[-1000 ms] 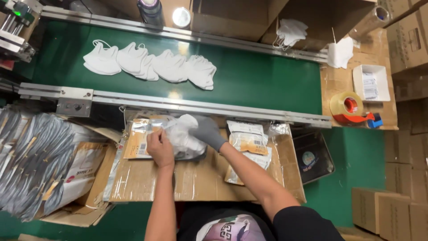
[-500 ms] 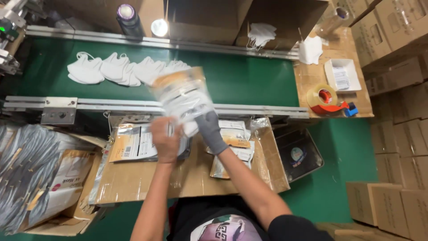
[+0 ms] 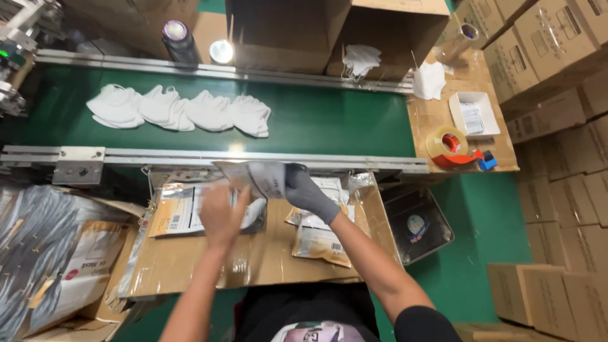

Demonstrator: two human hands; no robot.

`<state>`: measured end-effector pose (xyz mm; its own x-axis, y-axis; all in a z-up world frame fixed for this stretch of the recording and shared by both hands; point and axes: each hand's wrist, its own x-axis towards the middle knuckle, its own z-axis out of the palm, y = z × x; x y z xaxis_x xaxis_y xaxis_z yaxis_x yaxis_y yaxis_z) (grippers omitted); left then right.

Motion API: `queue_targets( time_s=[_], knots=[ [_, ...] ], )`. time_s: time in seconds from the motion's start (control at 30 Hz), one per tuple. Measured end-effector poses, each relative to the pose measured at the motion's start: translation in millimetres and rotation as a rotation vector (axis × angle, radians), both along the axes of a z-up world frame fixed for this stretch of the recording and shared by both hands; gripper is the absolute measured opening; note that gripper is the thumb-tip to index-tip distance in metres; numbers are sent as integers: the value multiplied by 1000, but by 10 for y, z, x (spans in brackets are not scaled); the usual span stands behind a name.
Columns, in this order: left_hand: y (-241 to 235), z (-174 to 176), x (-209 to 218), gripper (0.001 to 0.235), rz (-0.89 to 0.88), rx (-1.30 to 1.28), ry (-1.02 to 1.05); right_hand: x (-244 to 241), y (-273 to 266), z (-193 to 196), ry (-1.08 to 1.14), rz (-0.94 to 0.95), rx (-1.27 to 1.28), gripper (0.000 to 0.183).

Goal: Manually packaging white face masks into individual plastic sleeves and organizing the packaged units into a larger cardboard shipping box.

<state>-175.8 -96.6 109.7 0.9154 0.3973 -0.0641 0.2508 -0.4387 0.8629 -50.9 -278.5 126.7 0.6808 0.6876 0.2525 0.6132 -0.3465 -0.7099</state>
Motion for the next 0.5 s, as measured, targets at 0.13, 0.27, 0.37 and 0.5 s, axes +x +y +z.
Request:
queue_targets(
  time_s=[0.13, 0.27, 0.37, 0.5],
  knots=[
    [333, 144, 427, 27, -262, -87, -341, -88, 188, -142, 100, 190, 0, 14],
    [458, -86, 473, 22, -39, -251, -410, -217, 150, 477, -334, -138, 122, 19],
    [299, -135, 341, 18, 35, -201, -351, -183, 116, 138, -91, -71, 79, 24],
    [104, 236, 419, 15, -13, 33, -425, -36, 77, -252, 427, -21, 0, 30]
  ],
)
